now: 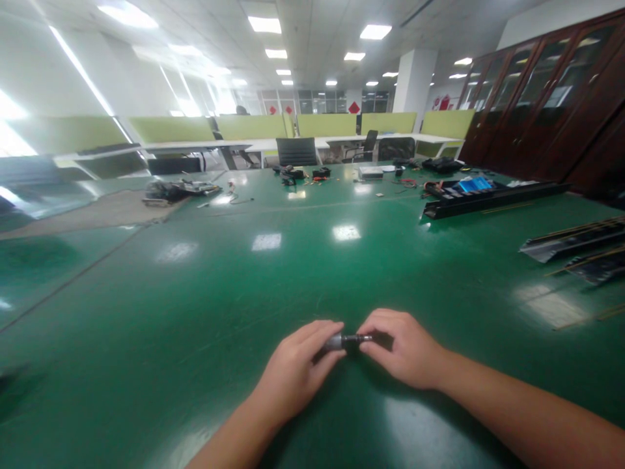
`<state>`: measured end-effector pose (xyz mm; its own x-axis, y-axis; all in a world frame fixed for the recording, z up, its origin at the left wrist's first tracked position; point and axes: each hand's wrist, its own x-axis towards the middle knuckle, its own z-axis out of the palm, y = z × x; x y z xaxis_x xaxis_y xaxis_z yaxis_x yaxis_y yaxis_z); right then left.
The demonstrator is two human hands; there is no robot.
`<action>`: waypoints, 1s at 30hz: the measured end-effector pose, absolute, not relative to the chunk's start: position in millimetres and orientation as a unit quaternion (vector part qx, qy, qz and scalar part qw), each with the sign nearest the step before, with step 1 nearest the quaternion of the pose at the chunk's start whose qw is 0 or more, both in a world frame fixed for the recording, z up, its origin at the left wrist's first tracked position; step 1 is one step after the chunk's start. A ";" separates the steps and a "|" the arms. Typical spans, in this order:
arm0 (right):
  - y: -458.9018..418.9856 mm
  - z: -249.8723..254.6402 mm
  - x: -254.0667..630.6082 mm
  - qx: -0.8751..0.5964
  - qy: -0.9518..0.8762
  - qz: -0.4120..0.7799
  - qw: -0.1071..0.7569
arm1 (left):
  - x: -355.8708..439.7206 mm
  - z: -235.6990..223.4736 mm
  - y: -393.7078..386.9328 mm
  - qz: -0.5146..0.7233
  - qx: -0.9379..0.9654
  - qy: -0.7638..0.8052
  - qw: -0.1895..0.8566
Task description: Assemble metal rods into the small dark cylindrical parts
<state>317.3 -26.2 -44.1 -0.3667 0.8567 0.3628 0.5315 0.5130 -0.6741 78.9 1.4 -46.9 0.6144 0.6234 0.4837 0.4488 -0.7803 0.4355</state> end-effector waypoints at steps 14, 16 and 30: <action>-21.3 -42.9 323.5 -0.431 -0.802 0.228 0.345 | 77.0 -48.6 4.0 0.319 0.886 0.313 0.124; -20.8 -42.8 324.4 -0.433 -0.801 0.229 0.343 | 77.4 -48.4 4.6 0.318 0.886 0.315 0.123; -18.1 -40.5 326.5 -0.449 -0.794 0.228 0.339 | 71.2 -49.5 8.1 0.319 0.882 0.338 0.085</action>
<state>326.5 -18.1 -40.5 -0.3669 0.8685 0.3334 0.5587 0.4922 -0.6675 71.2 8.1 -49.5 0.5684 0.6496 0.5050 0.5416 -0.7574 0.3646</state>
